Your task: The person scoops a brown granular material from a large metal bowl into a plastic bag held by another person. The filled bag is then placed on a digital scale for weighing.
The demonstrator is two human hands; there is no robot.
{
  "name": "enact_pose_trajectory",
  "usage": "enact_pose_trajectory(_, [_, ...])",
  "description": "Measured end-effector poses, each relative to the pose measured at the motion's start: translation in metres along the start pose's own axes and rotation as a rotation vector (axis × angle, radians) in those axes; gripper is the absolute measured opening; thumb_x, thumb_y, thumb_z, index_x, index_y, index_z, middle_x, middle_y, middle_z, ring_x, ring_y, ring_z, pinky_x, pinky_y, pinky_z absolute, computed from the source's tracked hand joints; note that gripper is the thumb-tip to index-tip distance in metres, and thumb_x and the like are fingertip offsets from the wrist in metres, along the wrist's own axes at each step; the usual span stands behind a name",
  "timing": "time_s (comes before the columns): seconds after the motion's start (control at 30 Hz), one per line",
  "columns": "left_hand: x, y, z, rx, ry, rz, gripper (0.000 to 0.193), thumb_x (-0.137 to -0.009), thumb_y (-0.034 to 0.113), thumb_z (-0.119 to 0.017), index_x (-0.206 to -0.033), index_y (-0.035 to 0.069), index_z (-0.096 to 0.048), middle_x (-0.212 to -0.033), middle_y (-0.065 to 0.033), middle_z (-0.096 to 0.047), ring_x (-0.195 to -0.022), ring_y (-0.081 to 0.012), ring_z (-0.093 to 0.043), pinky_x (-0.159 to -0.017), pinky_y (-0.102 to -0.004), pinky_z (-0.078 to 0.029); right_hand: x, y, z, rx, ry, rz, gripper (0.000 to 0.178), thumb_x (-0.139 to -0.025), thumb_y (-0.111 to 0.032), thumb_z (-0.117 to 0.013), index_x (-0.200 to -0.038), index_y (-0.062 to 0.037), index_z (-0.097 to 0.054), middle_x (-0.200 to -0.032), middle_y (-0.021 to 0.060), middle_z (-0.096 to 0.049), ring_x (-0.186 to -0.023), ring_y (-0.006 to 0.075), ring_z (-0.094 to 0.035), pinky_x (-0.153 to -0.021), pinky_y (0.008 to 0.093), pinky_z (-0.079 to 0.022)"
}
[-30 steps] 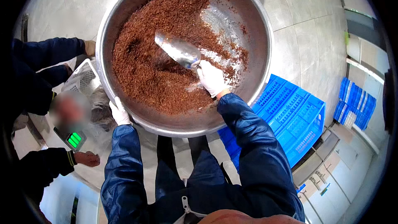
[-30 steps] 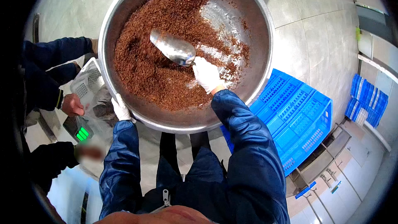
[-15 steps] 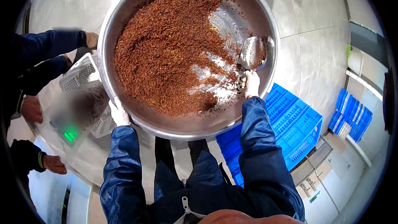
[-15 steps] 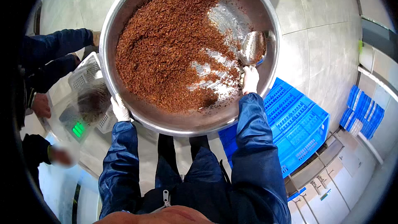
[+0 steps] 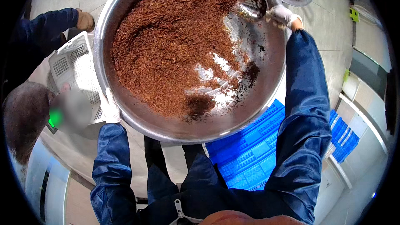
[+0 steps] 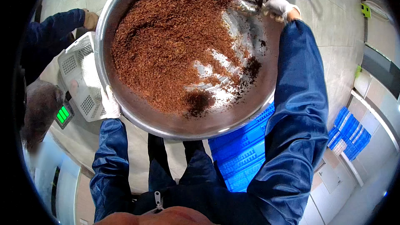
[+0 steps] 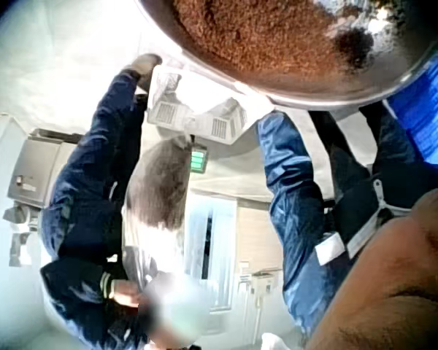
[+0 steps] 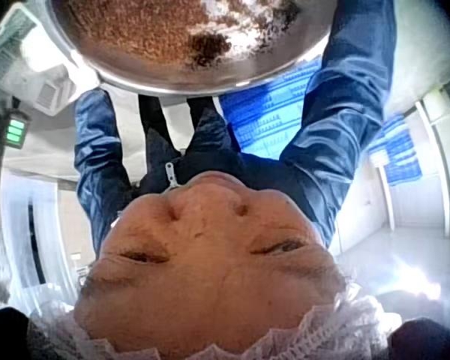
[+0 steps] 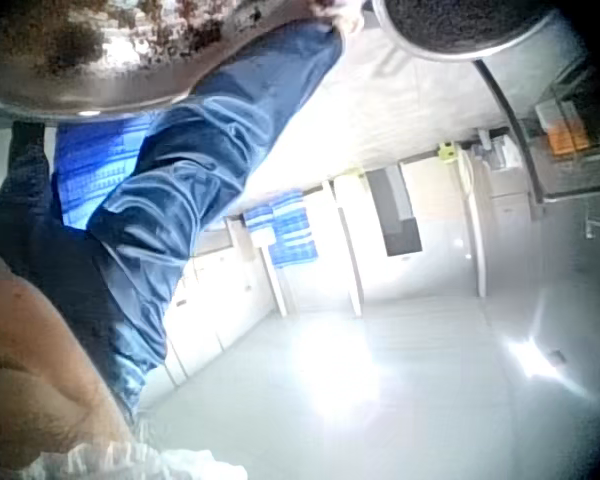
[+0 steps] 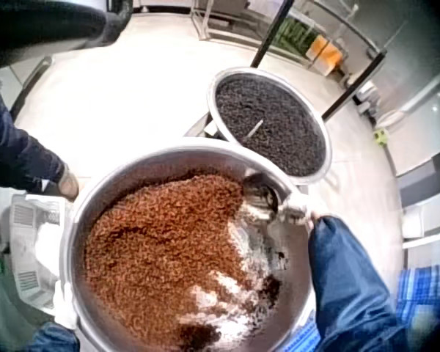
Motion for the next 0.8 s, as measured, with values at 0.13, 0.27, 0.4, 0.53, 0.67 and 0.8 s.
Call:
enact_pose_trajectory(0.13, [-0.007,-0.008,-0.012,0.055,-0.047,0.065,0.058,-0.095,0.040,-0.038,-0.133,-0.002,-0.033,-0.129,-0.0230,-0.044,-0.115,-0.0332,-0.045,-0.097,-0.0357,-0.035,0.006,-0.115,0.011,0.868,0.460,0.508,0.027,-0.080,-0.024,-0.050,-0.085,-0.0007,-0.065,-0.067,0.0150,-0.064,-0.061,0.0276,-0.063,-0.059,0.0374,-0.050])
enact_pose_trajectory(0.27, [0.013,-0.009,-0.002,0.030,-0.043,0.331,0.063,-0.094,0.044,-0.037,-0.137,-0.002,-0.027,-0.140,-0.0216,-0.031,-0.124,-0.0335,-0.036,-0.102,-0.0350,-0.030,0.148,-0.184,-0.052,0.951,0.602,0.573,0.023,-0.079,-0.014,-0.046,-0.080,-0.0073,-0.068,-0.079,0.0145,-0.065,-0.076,0.0300,-0.064,-0.068,0.0383,-0.051])
enact_pose_trajectory(0.4, [-0.003,-0.026,-0.011,0.020,-0.055,0.106,0.062,-0.094,0.042,-0.038,-0.135,-0.004,-0.029,-0.134,-0.0246,-0.038,-0.123,-0.0360,-0.038,-0.103,-0.0358,-0.028,0.182,-0.120,-0.036,0.725,0.725,0.725,0.022,-0.080,-0.016,-0.046,-0.076,-0.0074,-0.066,-0.070,0.0163,-0.063,-0.070,0.0316,-0.063,-0.065,0.0403,-0.051])
enact_pose_trajectory(0.53, [-0.005,-0.009,-0.005,-0.005,0.004,0.028,0.061,-0.093,0.044,-0.038,-0.127,-0.007,-0.041,-0.124,-0.0238,-0.049,-0.114,-0.0331,-0.046,-0.098,-0.0342,-0.033,0.141,-0.032,-0.004,0.842,0.737,0.530,0.022,-0.081,-0.014,-0.044,-0.078,-0.0070,-0.065,-0.076,0.0169,-0.064,-0.073,0.0323,-0.064,-0.064,0.0411,-0.050])
enact_pose_trajectory(0.67, [0.000,-0.021,0.004,-0.073,0.146,0.032,0.057,-0.094,0.042,-0.039,-0.127,-0.004,-0.042,-0.120,-0.0233,-0.051,-0.111,-0.0336,-0.049,-0.096,-0.0356,-0.035,0.095,0.054,-0.003,0.867,0.588,0.262,0.023,-0.081,-0.014,-0.043,-0.085,-0.0065,-0.065,-0.086,0.0196,-0.064,-0.081,0.0342,-0.063,-0.070,0.0434,-0.050])
enact_pose_trajectory(0.8, [-0.004,-0.014,-0.003,-0.012,0.002,0.024,0.059,-0.093,0.046,-0.039,-0.127,-0.003,-0.041,-0.121,-0.0228,-0.052,-0.111,-0.0342,-0.050,-0.095,-0.0371,-0.036,0.102,0.126,-0.067,0.798,0.379,0.165,0.021,-0.079,-0.015,-0.047,-0.085,-0.0051,-0.064,-0.088,0.0202,-0.064,-0.083,0.0349,-0.063,-0.072,0.0438,-0.049])
Point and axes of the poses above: each hand's wrist, its own x-axis away from the middle knuckle, its own z-axis out of the back of the hand, y = z × x, the point moved 10 cm from there along -x, towards the middle knuckle
